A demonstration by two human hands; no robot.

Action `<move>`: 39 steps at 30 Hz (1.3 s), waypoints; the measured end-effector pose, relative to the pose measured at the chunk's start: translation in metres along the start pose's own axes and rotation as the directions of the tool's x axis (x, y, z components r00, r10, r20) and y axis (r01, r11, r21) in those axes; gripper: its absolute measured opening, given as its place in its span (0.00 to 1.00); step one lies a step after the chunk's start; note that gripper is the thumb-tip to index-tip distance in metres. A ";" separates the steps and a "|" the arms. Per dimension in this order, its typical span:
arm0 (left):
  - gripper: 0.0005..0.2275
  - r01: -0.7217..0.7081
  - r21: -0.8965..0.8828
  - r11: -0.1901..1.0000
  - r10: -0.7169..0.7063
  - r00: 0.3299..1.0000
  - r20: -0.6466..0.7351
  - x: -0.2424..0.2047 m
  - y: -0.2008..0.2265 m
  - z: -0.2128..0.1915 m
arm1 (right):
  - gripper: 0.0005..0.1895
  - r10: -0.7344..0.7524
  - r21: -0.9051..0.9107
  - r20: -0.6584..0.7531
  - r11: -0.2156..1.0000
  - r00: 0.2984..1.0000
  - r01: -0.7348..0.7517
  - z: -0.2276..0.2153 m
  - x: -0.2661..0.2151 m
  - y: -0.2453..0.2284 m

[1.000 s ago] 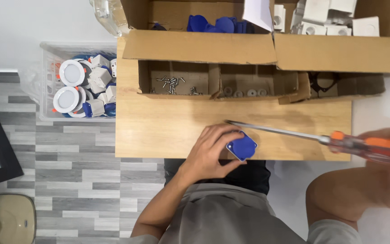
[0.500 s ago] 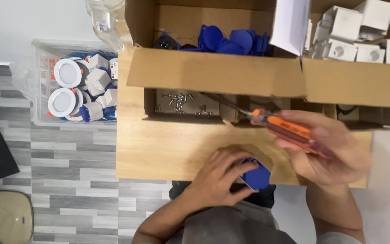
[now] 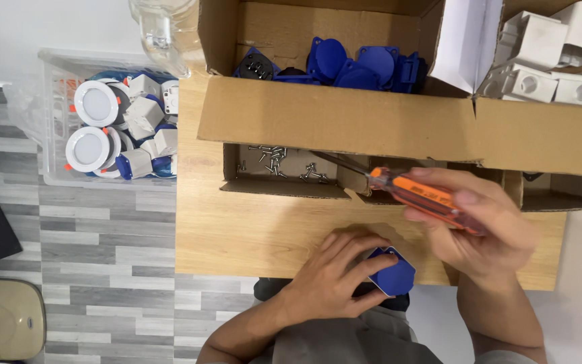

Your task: The person assembles a small electrical component by attaching a blue plastic cover to a white box using a screwdriver. They tighten screws on the cover, inspect the assembly, and then place the finished item into a plastic bin.

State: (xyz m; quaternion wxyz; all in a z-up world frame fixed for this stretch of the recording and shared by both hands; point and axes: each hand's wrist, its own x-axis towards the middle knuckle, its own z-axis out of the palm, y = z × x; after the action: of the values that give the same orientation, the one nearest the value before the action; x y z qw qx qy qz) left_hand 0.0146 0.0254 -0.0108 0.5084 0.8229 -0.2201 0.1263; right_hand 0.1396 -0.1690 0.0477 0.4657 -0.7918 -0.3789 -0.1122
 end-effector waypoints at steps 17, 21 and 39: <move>0.30 0.004 -0.310 0.951 -0.059 0.984 -0.170 -0.015 0.015 0.004 | 0.28 -0.192 -0.107 -0.528 0.981 0.827 0.159 -0.051 -0.057 -0.035; 0.18 0.025 -0.493 0.870 -0.245 0.889 -0.387 -0.022 0.023 0.007 | 0.27 -0.179 0.005 -0.512 0.977 0.840 0.211 -0.067 -0.075 -0.062; 0.07 0.029 -0.582 0.813 -0.330 0.846 -0.418 -0.051 0.046 0.023 | 0.26 -0.089 -0.038 -0.538 0.996 0.838 0.082 -0.091 -0.135 -0.110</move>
State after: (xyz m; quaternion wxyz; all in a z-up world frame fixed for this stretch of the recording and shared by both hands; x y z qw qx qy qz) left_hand -0.0531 -0.0010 -0.0077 0.7738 0.5950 -0.0259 0.2156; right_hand -0.0148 -0.2804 0.0968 0.5427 -0.7136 -0.2670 -0.3534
